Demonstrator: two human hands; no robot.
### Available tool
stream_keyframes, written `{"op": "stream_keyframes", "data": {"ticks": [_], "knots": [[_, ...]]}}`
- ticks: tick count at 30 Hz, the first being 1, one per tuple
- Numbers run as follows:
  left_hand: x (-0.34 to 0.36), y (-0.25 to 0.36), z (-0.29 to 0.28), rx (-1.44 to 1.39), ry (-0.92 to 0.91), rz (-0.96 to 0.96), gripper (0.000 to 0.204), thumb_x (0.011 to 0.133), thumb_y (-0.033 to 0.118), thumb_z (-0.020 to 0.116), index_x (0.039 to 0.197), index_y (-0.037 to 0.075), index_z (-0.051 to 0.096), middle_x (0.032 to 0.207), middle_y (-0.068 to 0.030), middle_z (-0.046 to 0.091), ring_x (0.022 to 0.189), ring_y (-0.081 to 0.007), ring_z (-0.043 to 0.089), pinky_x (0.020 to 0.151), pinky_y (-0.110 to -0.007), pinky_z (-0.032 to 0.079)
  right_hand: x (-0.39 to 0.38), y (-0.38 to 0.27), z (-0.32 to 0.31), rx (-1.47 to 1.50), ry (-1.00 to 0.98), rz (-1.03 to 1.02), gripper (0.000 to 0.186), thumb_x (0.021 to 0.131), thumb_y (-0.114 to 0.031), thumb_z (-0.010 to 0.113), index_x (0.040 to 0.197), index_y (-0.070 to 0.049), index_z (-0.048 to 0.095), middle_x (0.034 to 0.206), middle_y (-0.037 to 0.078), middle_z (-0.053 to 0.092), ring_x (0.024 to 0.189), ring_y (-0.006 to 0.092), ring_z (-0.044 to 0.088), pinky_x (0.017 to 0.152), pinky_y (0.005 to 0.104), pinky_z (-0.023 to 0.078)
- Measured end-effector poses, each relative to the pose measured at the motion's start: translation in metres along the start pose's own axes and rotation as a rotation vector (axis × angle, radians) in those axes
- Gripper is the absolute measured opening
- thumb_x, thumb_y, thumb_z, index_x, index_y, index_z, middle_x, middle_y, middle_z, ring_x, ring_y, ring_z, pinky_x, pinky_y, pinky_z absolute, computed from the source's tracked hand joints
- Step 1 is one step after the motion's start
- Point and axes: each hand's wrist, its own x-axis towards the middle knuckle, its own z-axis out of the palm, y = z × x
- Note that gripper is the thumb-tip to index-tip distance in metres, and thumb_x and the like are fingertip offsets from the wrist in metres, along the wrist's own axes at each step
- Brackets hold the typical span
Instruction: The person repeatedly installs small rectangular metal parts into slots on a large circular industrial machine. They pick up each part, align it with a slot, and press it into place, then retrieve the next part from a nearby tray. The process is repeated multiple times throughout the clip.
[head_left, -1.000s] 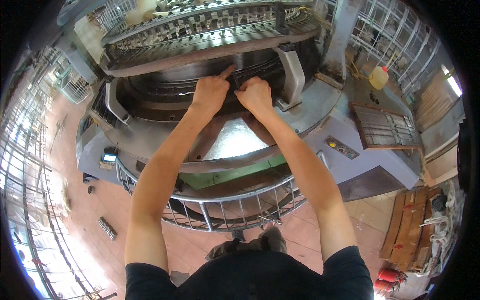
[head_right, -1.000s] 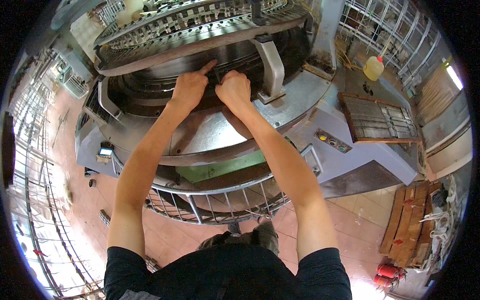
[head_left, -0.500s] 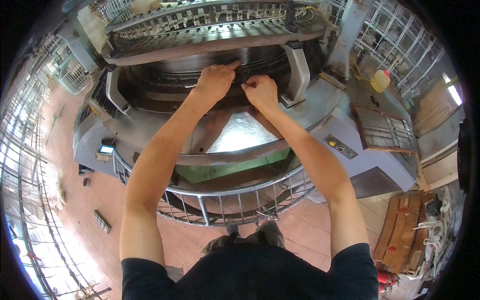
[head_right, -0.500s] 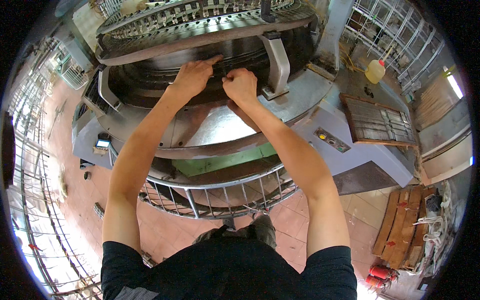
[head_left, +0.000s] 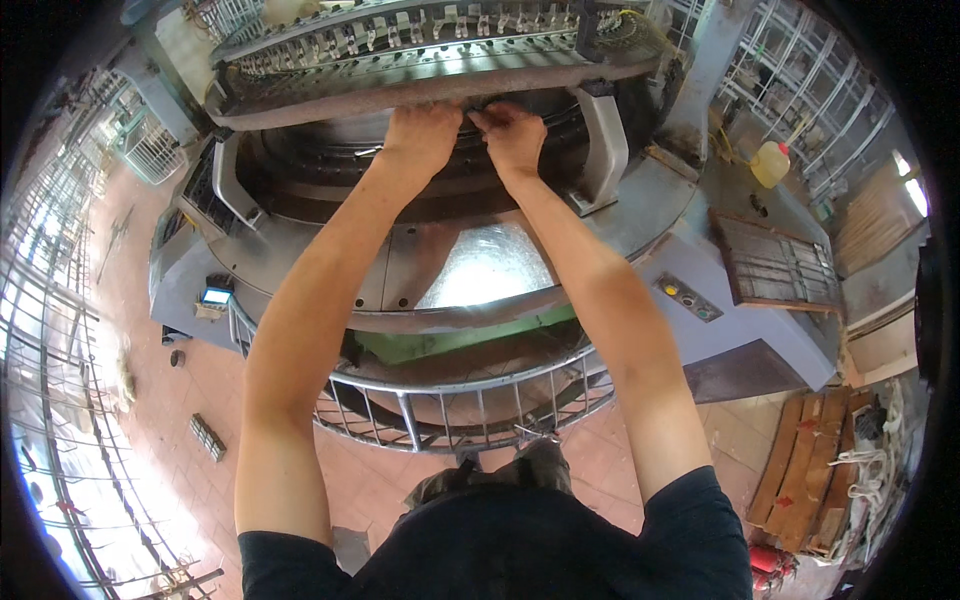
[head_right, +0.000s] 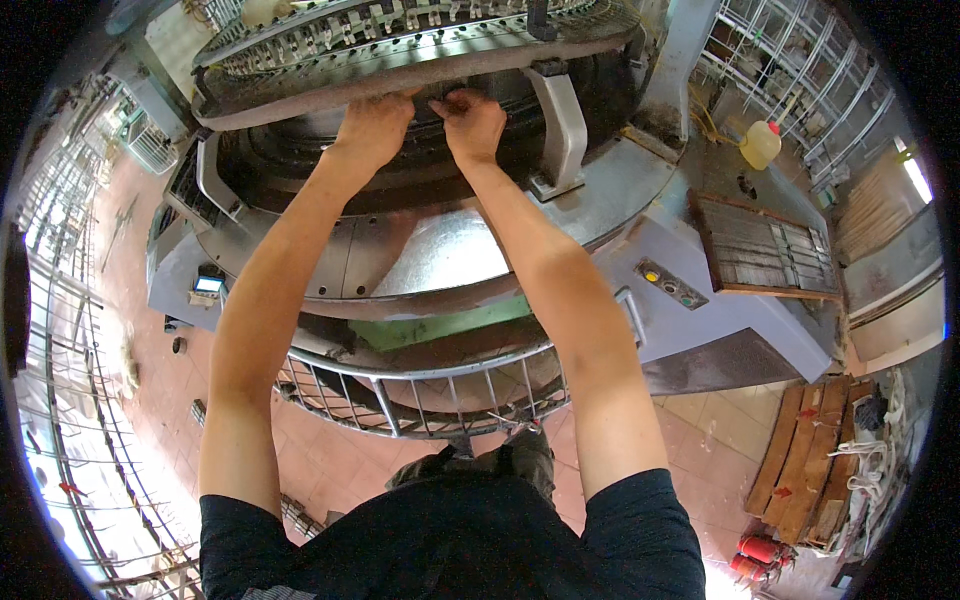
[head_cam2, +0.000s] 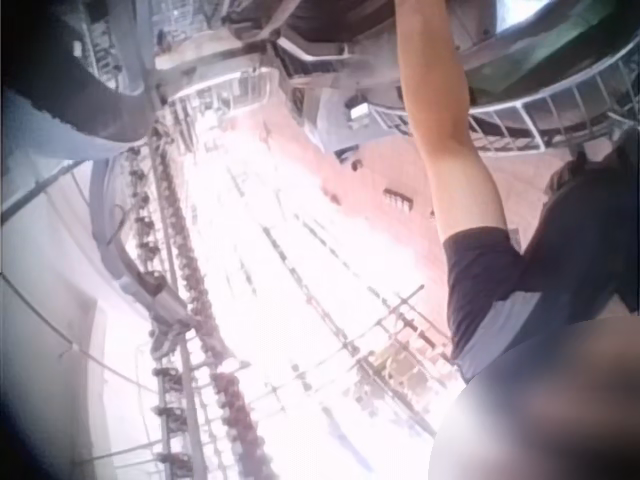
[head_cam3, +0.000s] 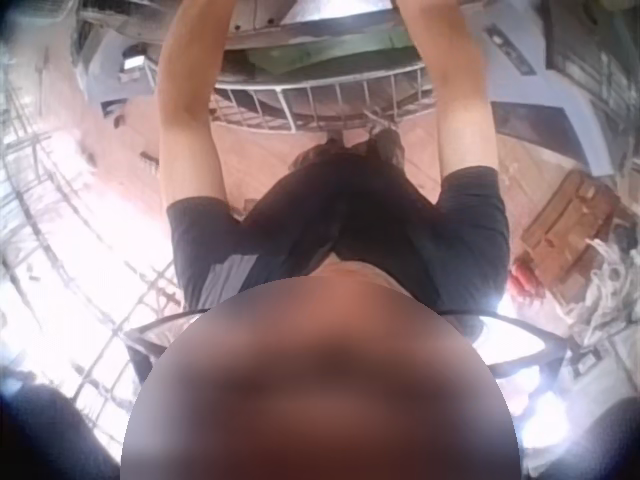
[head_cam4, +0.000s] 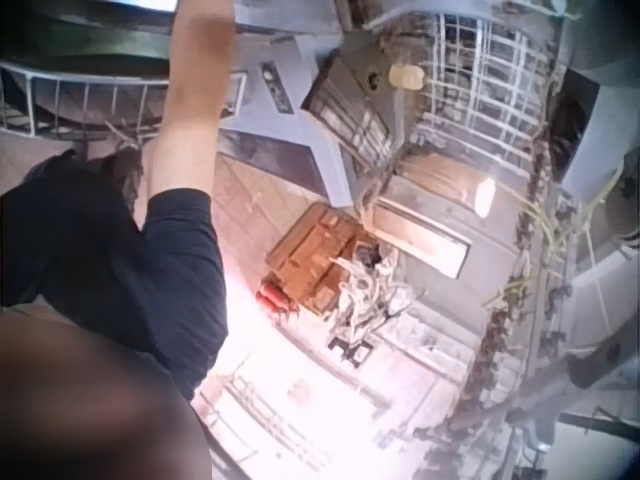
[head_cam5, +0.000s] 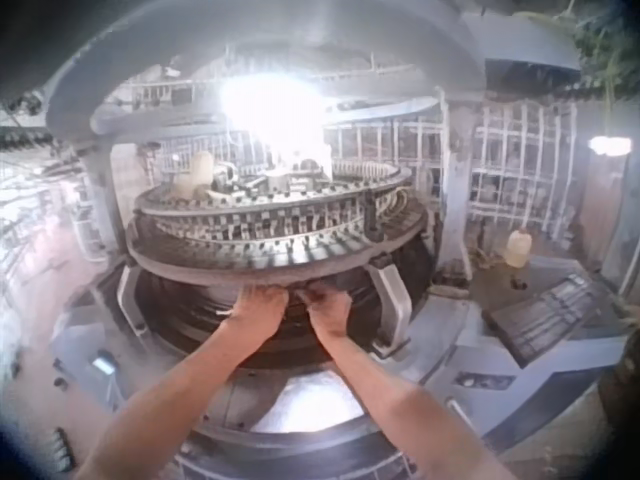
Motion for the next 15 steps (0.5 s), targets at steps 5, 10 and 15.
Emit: {"op": "stream_keyframes", "data": {"ticks": [5,10,15], "knots": [[0.0,0.001,-0.008,-0.02,-0.05,-0.015,0.01,0.084,0.006,0.063,0.09,0.005,0.072,0.105,-0.0146,0.073,0.098,-0.0328,0.071,0.081,-0.046,0.058,0.013,-0.011,-0.014,-0.466,0.003,-0.207,0.032,0.076,-0.036,0.086,0.08,-0.006,0.076,0.078,0.019,0.071,0.073,0.0363,0.07,0.063,0.0416,0.054],[-0.008,0.015,-0.032,-0.192,-0.134,-0.119,0.008,0.079,0.001,0.065,0.086,0.001,0.071,0.102,-0.0162,0.073,0.098,-0.0323,0.071,0.08,-0.045,0.059,0.019,-0.017,-0.021,0.055,-0.292,0.338,0.027,0.087,-0.029,0.079,0.086,-0.003,0.073,0.078,0.015,0.074,0.062,0.0258,0.069,0.052,0.0369,0.049],[-0.024,0.016,-0.05,-1.041,-0.183,-0.528,0.016,0.075,-0.007,0.069,0.092,-0.007,0.07,0.097,-0.0171,0.073,0.086,-0.0295,0.075,0.072,-0.038,0.06,0.027,-0.021,-0.023,0.812,-0.448,0.643,0.007,0.097,-0.008,0.065,0.101,-0.003,0.068,0.099,0.013,0.076,0.071,0.0146,0.066,0.055,0.0284,0.045]]}}
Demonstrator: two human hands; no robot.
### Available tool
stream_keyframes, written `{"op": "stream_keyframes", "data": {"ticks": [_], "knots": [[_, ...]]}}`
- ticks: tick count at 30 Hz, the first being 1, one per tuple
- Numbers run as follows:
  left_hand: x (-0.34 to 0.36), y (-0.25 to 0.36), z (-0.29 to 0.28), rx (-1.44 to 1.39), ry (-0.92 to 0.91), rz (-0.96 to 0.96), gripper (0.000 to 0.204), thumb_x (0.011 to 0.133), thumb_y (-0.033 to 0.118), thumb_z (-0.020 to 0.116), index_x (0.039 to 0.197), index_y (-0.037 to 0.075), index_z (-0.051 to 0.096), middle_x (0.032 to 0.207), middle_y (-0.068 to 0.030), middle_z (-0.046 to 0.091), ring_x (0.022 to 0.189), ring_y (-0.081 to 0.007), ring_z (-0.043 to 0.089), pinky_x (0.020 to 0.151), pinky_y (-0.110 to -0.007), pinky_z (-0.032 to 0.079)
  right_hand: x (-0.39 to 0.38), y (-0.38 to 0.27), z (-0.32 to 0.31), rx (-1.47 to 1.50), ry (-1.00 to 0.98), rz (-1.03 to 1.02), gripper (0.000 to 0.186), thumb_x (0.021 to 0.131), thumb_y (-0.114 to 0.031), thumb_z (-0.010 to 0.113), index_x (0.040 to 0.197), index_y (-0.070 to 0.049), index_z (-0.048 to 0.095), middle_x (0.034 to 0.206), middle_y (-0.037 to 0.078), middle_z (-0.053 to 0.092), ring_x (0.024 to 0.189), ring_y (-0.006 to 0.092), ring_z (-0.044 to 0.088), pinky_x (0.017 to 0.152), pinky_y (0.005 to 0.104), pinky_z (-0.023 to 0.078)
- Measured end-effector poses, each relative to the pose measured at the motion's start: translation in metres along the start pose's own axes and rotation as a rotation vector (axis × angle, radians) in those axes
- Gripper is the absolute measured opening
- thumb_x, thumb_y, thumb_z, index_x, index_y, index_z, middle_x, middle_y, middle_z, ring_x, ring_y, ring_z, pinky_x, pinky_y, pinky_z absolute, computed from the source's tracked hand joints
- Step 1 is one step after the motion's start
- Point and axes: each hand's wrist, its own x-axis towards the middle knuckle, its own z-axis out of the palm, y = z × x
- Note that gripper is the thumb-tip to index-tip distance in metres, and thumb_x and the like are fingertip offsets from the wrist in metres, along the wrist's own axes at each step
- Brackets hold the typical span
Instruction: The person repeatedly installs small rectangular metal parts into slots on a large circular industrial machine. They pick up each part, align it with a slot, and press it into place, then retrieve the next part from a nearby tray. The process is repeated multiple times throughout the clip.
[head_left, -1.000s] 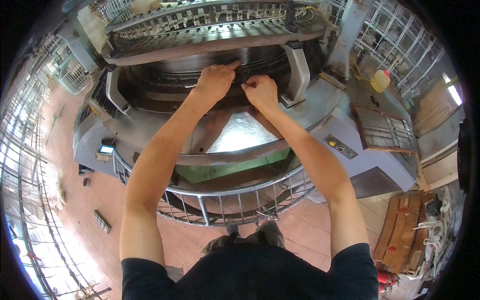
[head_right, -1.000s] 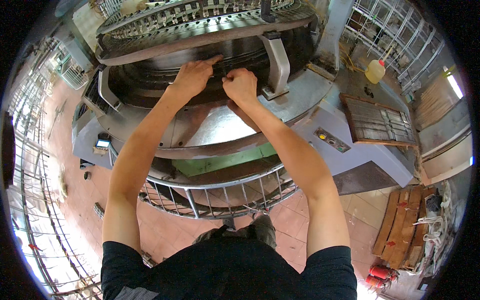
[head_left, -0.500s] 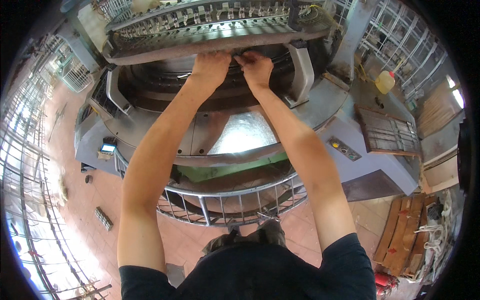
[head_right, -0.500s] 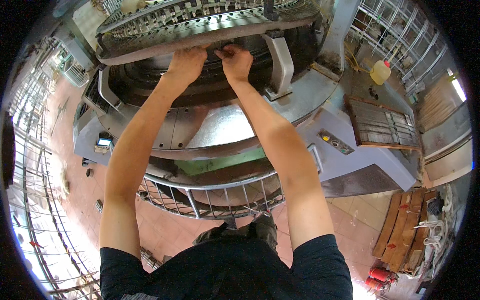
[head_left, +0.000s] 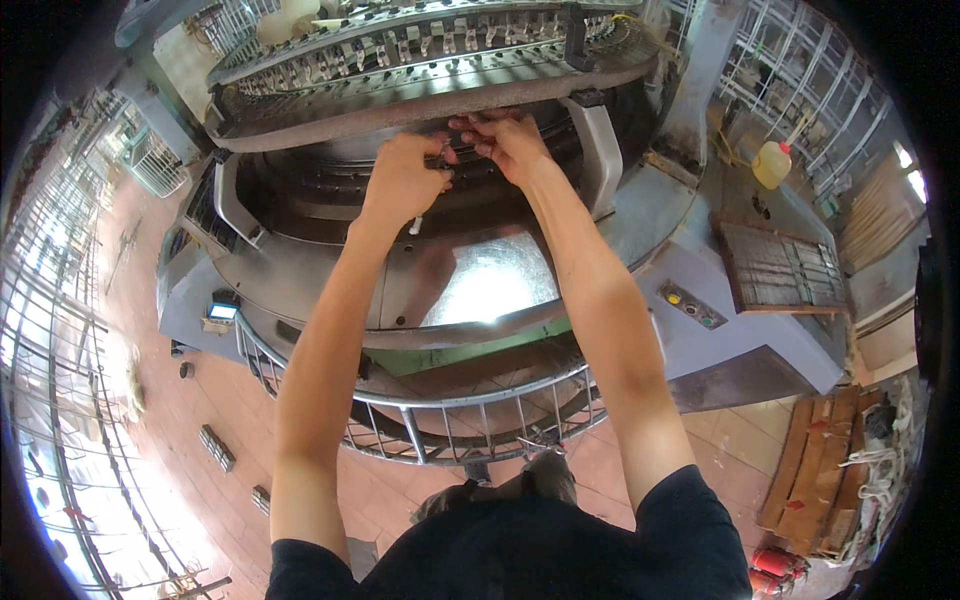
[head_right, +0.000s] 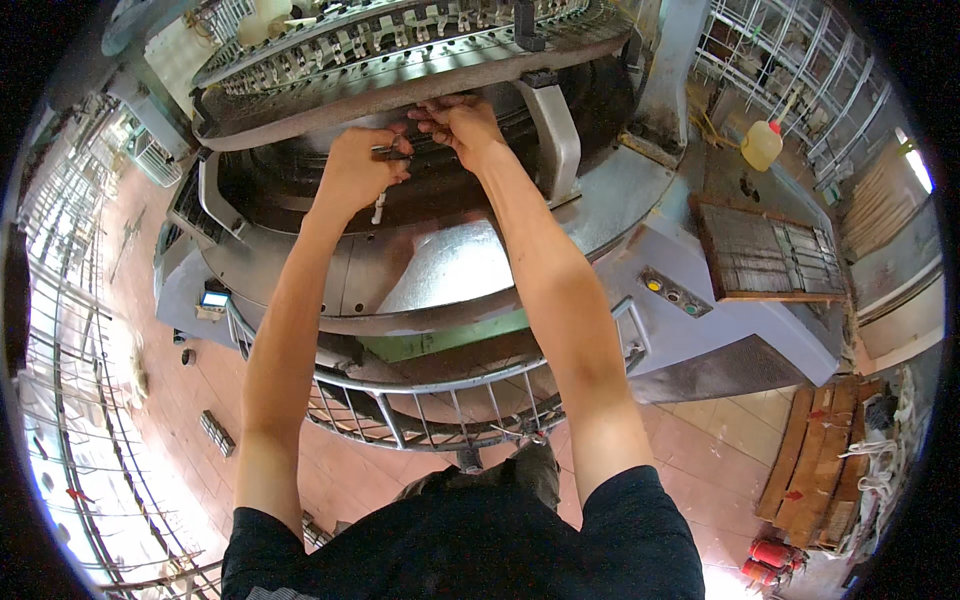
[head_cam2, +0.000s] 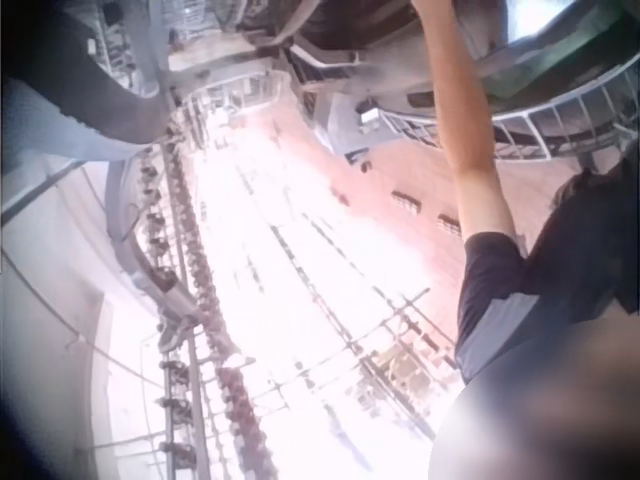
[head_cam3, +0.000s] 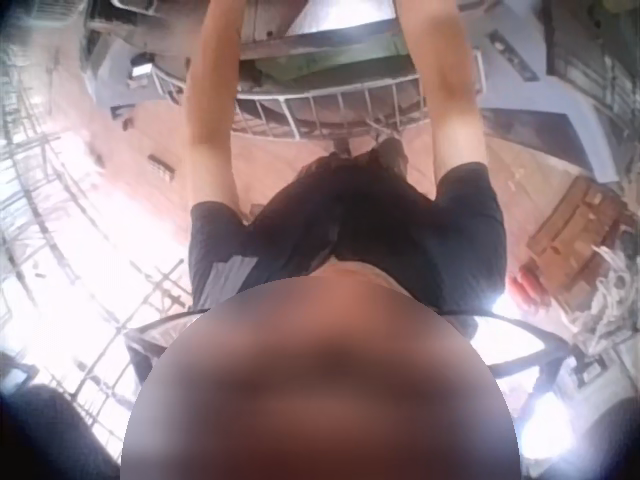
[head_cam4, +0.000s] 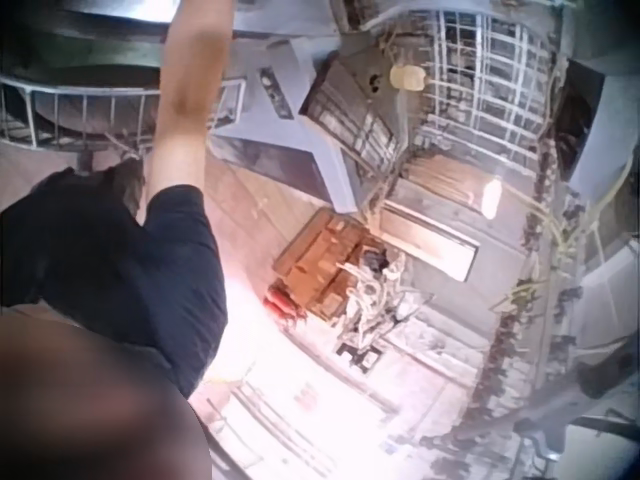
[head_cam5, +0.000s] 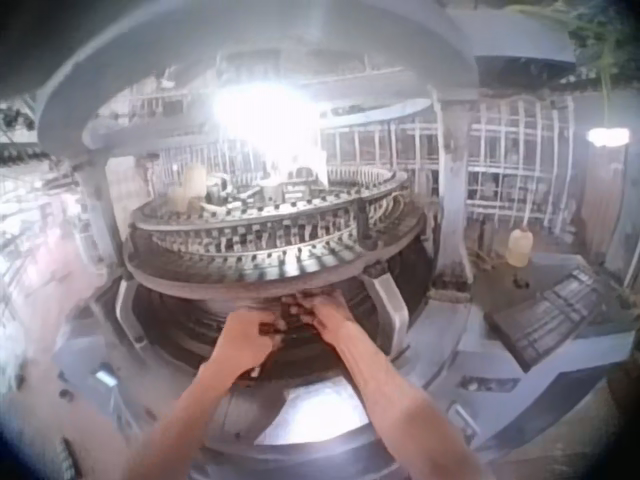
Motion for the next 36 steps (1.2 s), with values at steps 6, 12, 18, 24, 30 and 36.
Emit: {"op": "stream_keyframes", "data": {"ticks": [6,12,18,24,30,36], "knots": [[-0.01,-0.011,-0.006,-0.565,0.007,-0.307,0.015,0.091,-0.005,0.065,0.107,-0.007,0.066,0.112,-0.0151,0.068,0.09,-0.0267,0.074,0.08,-0.033,0.061,-0.001,-0.002,0.005,-0.009,-0.014,-0.097,0.007,0.097,-0.003,0.062,0.097,-0.004,0.068,0.101,0.013,0.076,0.073,0.0144,0.065,0.058,0.0279,0.045],[-0.014,-0.022,-0.003,-0.82,0.024,-0.366,0.018,0.091,-0.005,0.066,0.109,-0.007,0.066,0.109,-0.0168,0.068,0.095,-0.0298,0.073,0.089,-0.038,0.062,0.003,0.0,0.003,0.004,0.02,-0.107,0.008,0.096,-0.001,0.061,0.094,-0.005,0.068,0.098,0.012,0.076,0.07,0.0143,0.065,0.058,0.028,0.045],[-0.009,-0.029,0.007,-1.04,0.136,-0.347,0.011,0.088,-0.008,0.069,0.099,-0.007,0.066,0.108,-0.0172,0.069,0.096,-0.0301,0.072,0.09,-0.039,0.063,-0.018,-0.008,0.003,-0.28,0.06,-0.101,0.014,0.096,-0.016,0.069,0.096,-0.002,0.072,0.092,0.008,0.075,0.067,0.0105,0.062,0.055,0.026,0.042],[0.022,-0.026,0.035,-1.039,0.314,-0.381,0.015,0.084,-0.01,0.073,0.091,-0.002,0.061,0.1,-0.016,0.072,0.093,-0.027,0.072,0.083,-0.036,0.063,-0.05,0.001,-0.008,-0.693,-0.224,-0.054,0.016,0.089,-0.016,0.078,0.091,-0.001,0.074,0.077,0.002,0.068,0.06,0.0063,0.054,0.049,0.0238,0.037],[0.045,-0.032,0.069,-1.056,0.177,-0.39,0.022,0.086,-0.005,0.074,0.106,-0.003,0.065,0.102,-0.0132,0.073,0.096,-0.023,0.07,0.09,-0.033,0.057,-0.051,0.0,-0.033,-0.492,-0.17,0.059,0.014,0.09,-0.012,0.075,0.088,0.001,0.072,0.069,0.003,0.064,0.057,0.0061,0.05,0.048,0.0223,0.034],[0.042,-0.037,0.081,-1.212,0.127,-0.305,0.021,0.087,-0.003,0.072,0.108,-0.002,0.068,0.101,-0.0116,0.074,0.097,-0.0226,0.07,0.089,-0.034,0.056,-0.042,0.013,-0.044,-0.715,0.01,-0.184,0.02,0.088,-0.017,0.074,0.09,0.003,0.076,0.076,0.011,0.072,0.067,0.0187,0.065,0.064,0.0328,0.051]]}}
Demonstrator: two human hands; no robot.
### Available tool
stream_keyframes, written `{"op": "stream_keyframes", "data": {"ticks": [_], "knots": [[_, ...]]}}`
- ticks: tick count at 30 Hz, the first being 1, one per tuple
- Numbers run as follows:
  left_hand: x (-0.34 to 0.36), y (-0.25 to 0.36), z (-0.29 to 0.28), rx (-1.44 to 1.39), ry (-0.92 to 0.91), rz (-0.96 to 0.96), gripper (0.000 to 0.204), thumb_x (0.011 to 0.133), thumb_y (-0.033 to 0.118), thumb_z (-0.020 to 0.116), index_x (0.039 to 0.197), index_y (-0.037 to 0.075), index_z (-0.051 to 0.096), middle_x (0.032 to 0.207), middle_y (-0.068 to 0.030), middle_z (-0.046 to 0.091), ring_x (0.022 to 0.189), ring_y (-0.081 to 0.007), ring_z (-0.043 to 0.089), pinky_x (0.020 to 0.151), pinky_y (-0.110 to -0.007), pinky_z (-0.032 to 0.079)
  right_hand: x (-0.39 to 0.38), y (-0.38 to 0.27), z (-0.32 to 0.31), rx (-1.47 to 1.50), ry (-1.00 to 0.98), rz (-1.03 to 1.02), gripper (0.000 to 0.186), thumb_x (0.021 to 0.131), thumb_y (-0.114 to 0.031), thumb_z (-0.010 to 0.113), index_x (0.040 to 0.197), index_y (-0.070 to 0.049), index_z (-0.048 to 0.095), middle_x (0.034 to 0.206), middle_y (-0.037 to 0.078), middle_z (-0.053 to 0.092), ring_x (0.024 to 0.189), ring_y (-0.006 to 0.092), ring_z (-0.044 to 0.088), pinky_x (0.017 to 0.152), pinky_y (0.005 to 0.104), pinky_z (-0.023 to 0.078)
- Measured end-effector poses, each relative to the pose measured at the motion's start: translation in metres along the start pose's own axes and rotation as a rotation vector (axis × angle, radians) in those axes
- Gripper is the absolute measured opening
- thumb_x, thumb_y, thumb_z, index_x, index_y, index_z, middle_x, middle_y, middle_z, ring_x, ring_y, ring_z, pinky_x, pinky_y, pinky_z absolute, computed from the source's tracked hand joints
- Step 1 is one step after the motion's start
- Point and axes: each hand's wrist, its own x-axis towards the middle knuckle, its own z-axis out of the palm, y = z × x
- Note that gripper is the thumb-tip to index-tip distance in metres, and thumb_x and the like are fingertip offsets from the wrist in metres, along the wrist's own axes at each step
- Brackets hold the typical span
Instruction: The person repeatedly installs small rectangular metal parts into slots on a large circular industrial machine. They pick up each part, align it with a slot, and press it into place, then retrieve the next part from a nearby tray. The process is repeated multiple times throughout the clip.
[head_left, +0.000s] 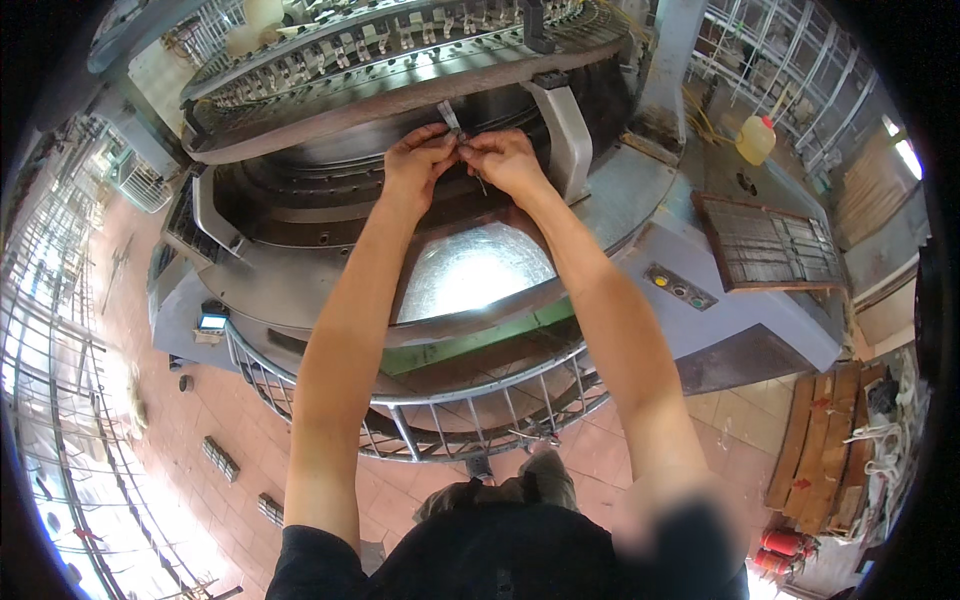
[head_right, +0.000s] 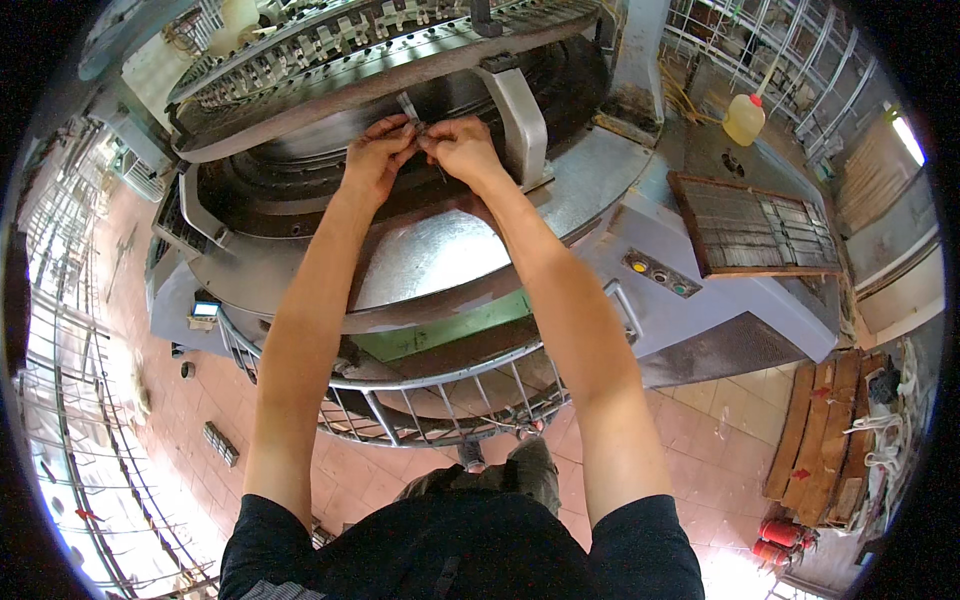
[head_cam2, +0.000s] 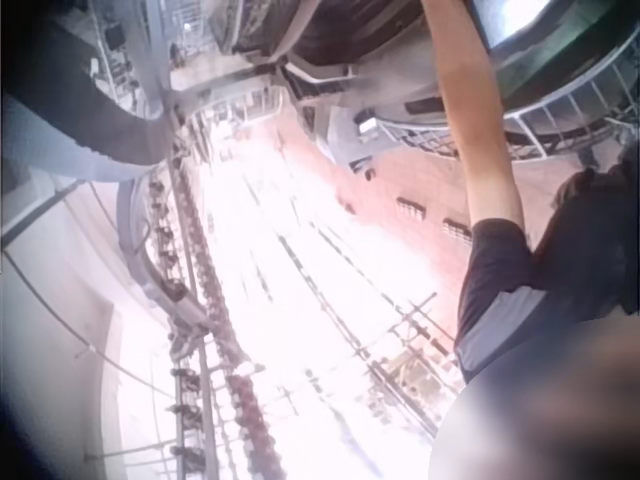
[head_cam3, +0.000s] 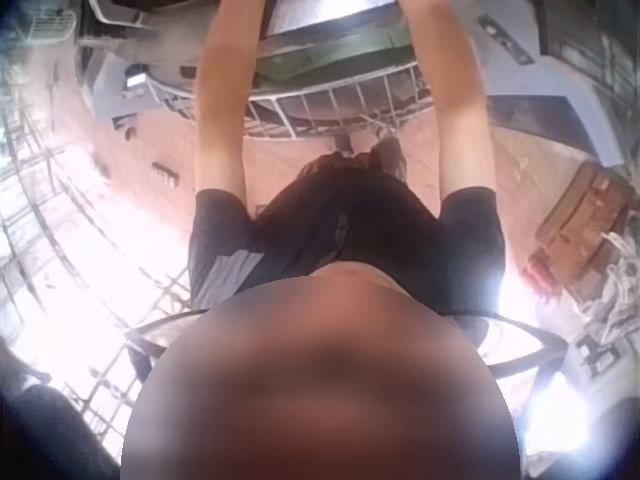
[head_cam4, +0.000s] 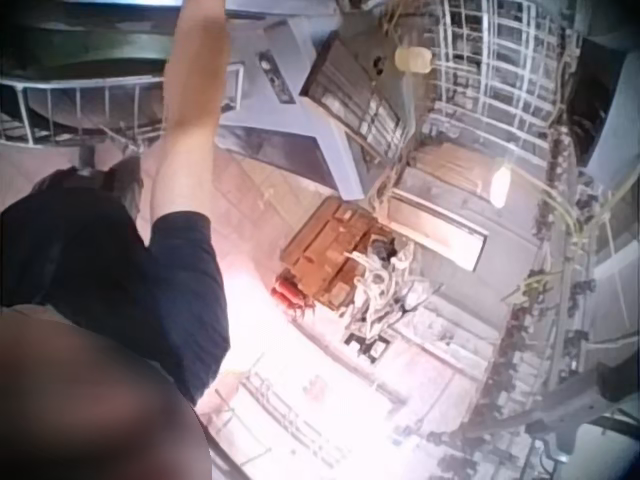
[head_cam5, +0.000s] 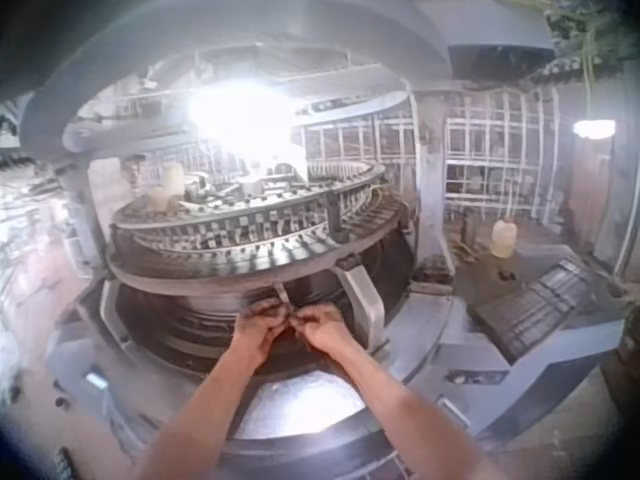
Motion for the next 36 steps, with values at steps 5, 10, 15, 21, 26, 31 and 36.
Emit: {"op": "stream_keyframes", "data": {"ticks": [5,10,15,21,26,31,36], "knots": [[-0.025,-0.017,0.01,1.177,0.146,0.698,0.027,0.077,-0.007,0.067,0.104,-0.001,0.07,0.103,-0.0165,0.074,0.096,-0.0333,0.071,0.085,-0.039,0.057,0.006,0.009,0.006,-0.324,0.281,-0.115,0.019,0.082,-0.017,0.072,0.092,-0.001,0.077,0.088,0.021,0.073,0.083,0.0351,0.072,0.078,0.0386,0.055],[-0.03,-0.02,0.013,1.457,0.124,0.956,0.022,0.064,-0.011,0.066,0.084,-0.003,0.067,0.131,-0.0194,0.063,0.101,-0.0398,0.062,0.091,-0.042,0.054,0.0,0.004,0.004,-0.308,0.245,-0.152,0.019,0.08,-0.014,0.07,0.095,-0.003,0.077,0.091,0.023,0.072,0.09,0.038,0.071,0.08,0.0403,0.055],[-0.03,-0.024,0.012,1.433,0.082,0.934,0.024,0.062,-0.012,0.068,0.085,-0.003,0.069,0.141,-0.0189,0.056,0.104,-0.0399,0.062,0.093,-0.043,0.053,-0.002,0.001,0.005,-0.3,0.256,-0.148,0.02,0.08,-0.014,0.07,0.095,-0.003,0.077,0.092,0.022,0.072,0.091,0.0377,0.071,0.081,0.0399,0.055],[-0.027,-0.025,0.011,1.431,0.081,0.956,0.025,0.062,-0.012,0.068,0.087,-0.005,0.07,0.143,-0.0186,0.056,0.105,-0.0398,0.063,0.094,-0.042,0.053,0.0,0.002,0.006,-0.295,0.273,-0.167,0.02,0.079,-0.014,0.07,0.094,-0.003,0.077,0.093,0.022,0.072,0.091,0.0383,0.071,0.081,0.0398,0.055],[-0.027,-0.025,0.01,1.434,0.074,0.94,0.024,0.063,-0.012,0.067,0.086,-0.005,0.07,0.143,-0.0189,0.055,0.105,-0.0399,0.063,0.094,-0.043,0.053,-0.002,0.0,0.005,-0.294,0.261,-0.125,0.02,0.078,-0.013,0.069,0.094,-0.003,0.077,0.093,0.023,0.072,0.092,0.0391,0.07,0.082,0.0407,0.055],[-0.028,-0.024,0.011,1.429,0.06,0.947,0.023,0.064,-0.012,0.067,0.086,-0.005,0.069,0.143,-0.0184,0.055,0.106,-0.04,0.063,0.094,-0.043,0.053,-0.001,0.0,0.005,-0.314,0.267,-0.155,0.021,0.079,-0.013,0.068,0.094,-0.002,0.077,0.093,0.023,0.072,0.092,0.0399,0.07,0.083,0.0412,0.055],[-0.03,-0.023,0.012,1.412,0.048,0.942,0.022,0.064,-0.012,0.067,0.085,-0.005,0.07,0.143,-0.0175,0.055,0.106,-0.0402,0.064,0.094,-0.043,0.054,-0.001,0.0,0.005,-0.32,0.267,-0.145,0.021,0.08,-0.014,0.069,0.094,-0.002,0.077,0.093,0.023,0.073,0.092,0.0397,0.07,0.083,0.0409,0.054]]}}
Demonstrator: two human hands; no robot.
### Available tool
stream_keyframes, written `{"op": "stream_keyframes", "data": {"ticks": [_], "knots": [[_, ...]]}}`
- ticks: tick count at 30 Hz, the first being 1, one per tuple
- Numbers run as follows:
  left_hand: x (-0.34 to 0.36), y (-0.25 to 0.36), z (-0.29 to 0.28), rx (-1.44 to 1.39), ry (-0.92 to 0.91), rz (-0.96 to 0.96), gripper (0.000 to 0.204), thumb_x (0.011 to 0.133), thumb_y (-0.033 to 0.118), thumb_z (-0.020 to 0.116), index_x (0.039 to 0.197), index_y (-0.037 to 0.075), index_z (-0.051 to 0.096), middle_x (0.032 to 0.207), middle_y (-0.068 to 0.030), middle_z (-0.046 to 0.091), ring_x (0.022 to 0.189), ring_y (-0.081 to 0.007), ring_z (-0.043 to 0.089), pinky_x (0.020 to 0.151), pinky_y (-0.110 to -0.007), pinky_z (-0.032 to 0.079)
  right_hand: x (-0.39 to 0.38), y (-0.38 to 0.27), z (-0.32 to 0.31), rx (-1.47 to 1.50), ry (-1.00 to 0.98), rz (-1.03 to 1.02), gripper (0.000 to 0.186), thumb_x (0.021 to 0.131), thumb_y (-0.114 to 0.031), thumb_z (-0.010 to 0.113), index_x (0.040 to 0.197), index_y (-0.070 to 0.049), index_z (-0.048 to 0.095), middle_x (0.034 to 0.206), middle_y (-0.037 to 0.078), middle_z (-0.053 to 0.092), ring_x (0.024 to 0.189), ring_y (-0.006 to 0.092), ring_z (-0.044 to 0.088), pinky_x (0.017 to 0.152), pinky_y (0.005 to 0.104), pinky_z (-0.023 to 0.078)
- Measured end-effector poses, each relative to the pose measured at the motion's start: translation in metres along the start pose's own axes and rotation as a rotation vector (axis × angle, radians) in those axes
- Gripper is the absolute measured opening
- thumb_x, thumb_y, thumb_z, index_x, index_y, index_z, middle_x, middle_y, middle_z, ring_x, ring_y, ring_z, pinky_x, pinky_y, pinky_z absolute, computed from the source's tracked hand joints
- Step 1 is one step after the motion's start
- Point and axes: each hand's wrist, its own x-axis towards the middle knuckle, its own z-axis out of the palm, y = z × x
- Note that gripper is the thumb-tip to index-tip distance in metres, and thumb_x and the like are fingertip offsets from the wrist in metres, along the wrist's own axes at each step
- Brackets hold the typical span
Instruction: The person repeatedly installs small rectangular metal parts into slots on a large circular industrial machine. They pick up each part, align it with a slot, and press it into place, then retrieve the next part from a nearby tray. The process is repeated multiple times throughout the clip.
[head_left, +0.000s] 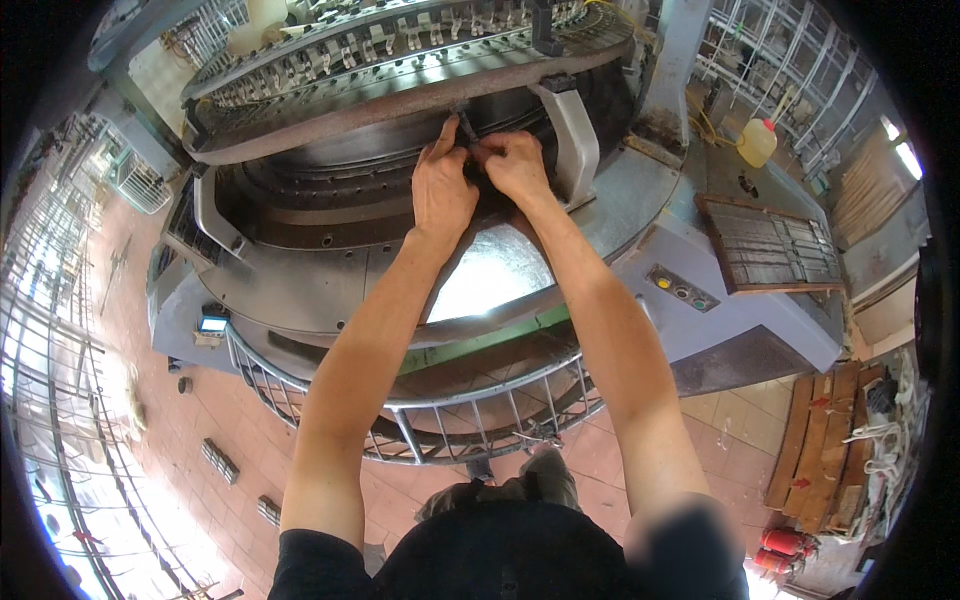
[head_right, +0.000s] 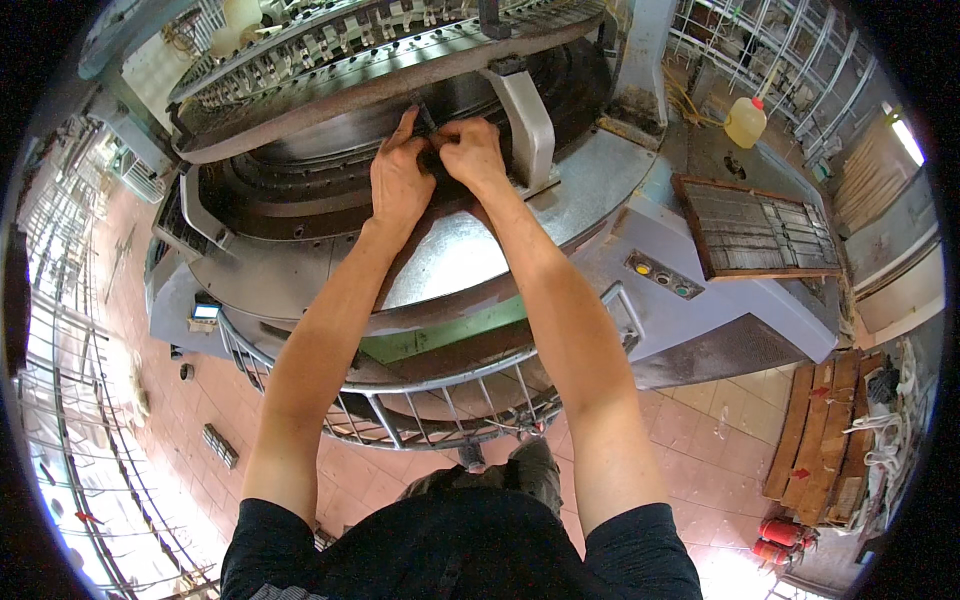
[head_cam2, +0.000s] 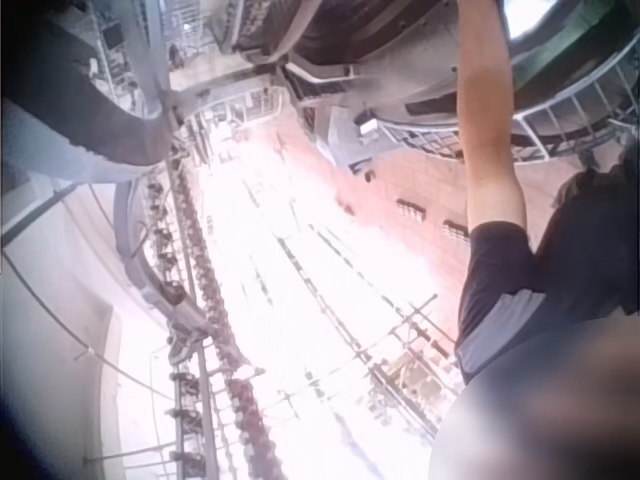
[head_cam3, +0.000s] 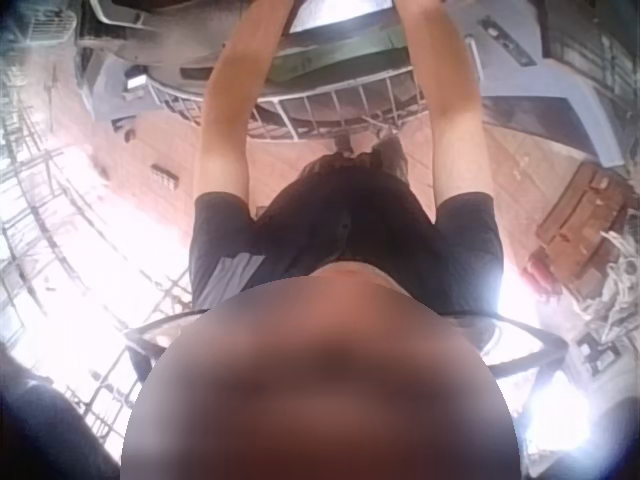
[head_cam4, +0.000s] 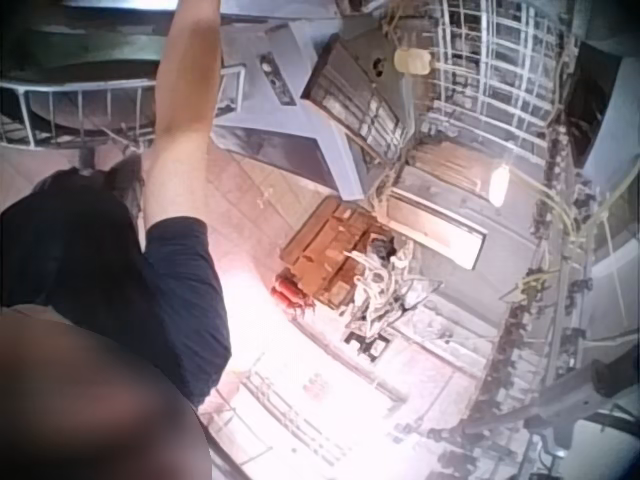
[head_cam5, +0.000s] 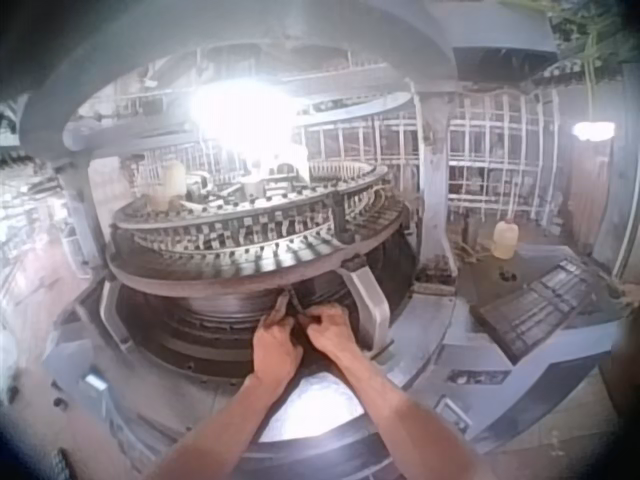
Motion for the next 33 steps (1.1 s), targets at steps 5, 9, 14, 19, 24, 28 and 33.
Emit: {"op": "stream_keyframes", "data": {"ticks": [5,9,14,19,24,28,33], "knots": [[0.0016,0.0013,-0.0012,0.006,-0.012,0.003,0.024,0.064,-0.013,0.067,0.087,-0.005,0.07,0.144,-0.0183,0.054,0.108,-0.0407,0.064,0.094,-0.043,0.054,-0.0004,-0.0024,-0.0009,-0.017,0.0,0.025,0.02,0.082,-0.017,0.07,0.093,-0.002,0.078,0.093,0.022,0.073,0.092,0.0389,0.071,0.083,0.041,0.054],[0.0003,0.0022,-0.0029,0.003,-0.032,0.001,0.027,0.065,-0.014,0.066,0.091,-0.007,0.071,0.146,-0.02,0.053,0.111,-0.0408,0.064,0.095,-0.043,0.054,-0.0012,-0.0037,-0.0014,-0.009,0.003,0.013,0.02,0.082,-0.017,0.07,0.093,-0.001,0.078,0.093,0.022,0.073,0.091,0.0386,0.071,0.082,0.041,0.054],[0.0005,0.0028,-0.0029,-0.002,-0.024,0.007,0.026,0.065,-0.014,0.066,0.09,-0.008,0.07,0.146,-0.0201,0.053,0.112,-0.0409,0.063,0.095,-0.043,0.054,-0.0014,-0.0026,-0.001,0.0,0.004,0.008,0.02,0.083,-0.017,0.07,0.093,-0.002,0.078,0.093,0.022,0.073,0.091,0.0384,0.071,0.083,0.0413,0.054],[0.0009,0.0029,-0.0031,0.008,-0.047,0.002,0.025,0.064,-0.014,0.066,0.088,-0.008,0.07,0.146,-0.0202,0.052,0.113,-0.041,0.063,0.095,-0.044,0.054,-0.0006,-0.0006,0.0006,-0.004,0.017,0.007,0.019,0.082,-0.017,0.071,0.092,-0.002,0.077,0.091,0.022,0.073,0.09,0.0389,0.07,0.083,0.0419,0.054],[0.0012,0.0023,-0.003,0.016,-0.048,0.009,0.026,0.064,-0.014,0.065,0.089,-0.007,0.07,0.148,-0.0197,0.051,0.113,-0.0409,0.063,0.096,-0.043,0.054,-0.0004,-0.0005,0.0007,-0.006,0.024,-0.009,0.019,0.081,-0.016,0.07,0.089,-0.001,0.077,0.089,0.022,0.073,0.088,0.0391,0.07,0.082,0.0418,0.054],[0.0014,0.0013,-0.0028,0.012,-0.065,0.002,0.03,0.064,-0.014,0.064,0.093,-0.005,0.071,0.148,-0.0195,0.051,0.115,-0.0411,0.062,0.097,-0.043,0.054,-0.0007,-0.0011,0.0,-0.009,0.011,0.012,0.018,0.081,-0.016,0.07,0.089,-0.001,0.077,0.089,0.022,0.073,0.088,0.0386,0.07,0.082,0.0415,0.054],[0.0004,0.0006,-0.0032,0.028,-0.079,0.005,0.034,0.065,-0.014,0.064,0.097,-0.005,0.072,0.148,-0.0193,0.051,0.117,-0.0409,0.061,0.099,-0.043,0.053,-0.0003,-0.0018,0.0004,-0.002,-0.001,0.022,0.018,0.082,-0.016,0.07,0.09,-0.002,0.077,0.09,0.021,0.073,0.089,0.0381,0.071,0.082,0.0411,0.054]]}}
